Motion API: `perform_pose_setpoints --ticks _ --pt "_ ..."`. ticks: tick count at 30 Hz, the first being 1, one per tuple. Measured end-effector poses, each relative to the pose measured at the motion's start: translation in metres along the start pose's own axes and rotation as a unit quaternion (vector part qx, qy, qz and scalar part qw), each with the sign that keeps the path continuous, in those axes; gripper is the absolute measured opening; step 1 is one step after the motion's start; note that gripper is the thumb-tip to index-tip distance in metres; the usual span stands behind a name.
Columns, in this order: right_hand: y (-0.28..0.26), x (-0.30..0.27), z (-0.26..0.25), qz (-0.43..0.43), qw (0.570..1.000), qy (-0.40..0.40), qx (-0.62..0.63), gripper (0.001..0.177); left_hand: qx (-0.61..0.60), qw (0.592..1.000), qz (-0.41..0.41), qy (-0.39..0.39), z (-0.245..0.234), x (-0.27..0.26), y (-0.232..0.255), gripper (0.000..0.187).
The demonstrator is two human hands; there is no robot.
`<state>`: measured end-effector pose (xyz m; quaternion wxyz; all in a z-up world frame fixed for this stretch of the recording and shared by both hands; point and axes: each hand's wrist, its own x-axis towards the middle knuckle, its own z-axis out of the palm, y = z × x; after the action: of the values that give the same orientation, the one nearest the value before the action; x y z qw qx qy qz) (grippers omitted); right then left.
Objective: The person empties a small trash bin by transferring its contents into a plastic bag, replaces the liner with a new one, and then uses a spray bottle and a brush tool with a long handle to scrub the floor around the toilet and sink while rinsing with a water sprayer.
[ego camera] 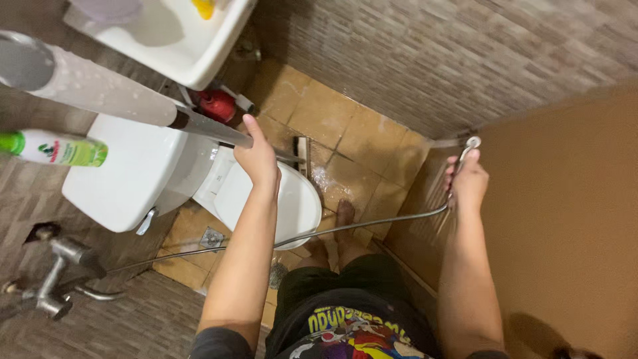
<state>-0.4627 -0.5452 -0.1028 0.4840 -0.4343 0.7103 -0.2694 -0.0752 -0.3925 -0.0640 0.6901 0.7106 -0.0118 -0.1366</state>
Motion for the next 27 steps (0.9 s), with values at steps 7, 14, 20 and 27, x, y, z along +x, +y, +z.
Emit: perform_pose_setpoints --ticks 7,14,20,27 --pt "0.017 0.024 -0.029 -0.030 0.978 0.001 0.206 0.060 0.014 0.996 -0.012 -0.091 -0.005 -0.036 -0.017 0.051" --pt "0.014 0.042 -0.031 -0.006 0.972 -0.045 0.230 0.063 0.017 0.987 -0.068 -0.143 -0.016 -0.066 -0.045 0.051" --pt "0.021 0.052 -0.034 0.045 0.969 -0.098 0.221 0.065 -0.009 0.987 -0.079 -0.142 -0.016 -0.080 -0.048 0.046" --pt "0.034 0.054 -0.038 0.066 0.964 -0.084 0.245 0.065 0.003 0.987 -0.075 -0.139 -0.012 -0.082 -0.050 0.051"
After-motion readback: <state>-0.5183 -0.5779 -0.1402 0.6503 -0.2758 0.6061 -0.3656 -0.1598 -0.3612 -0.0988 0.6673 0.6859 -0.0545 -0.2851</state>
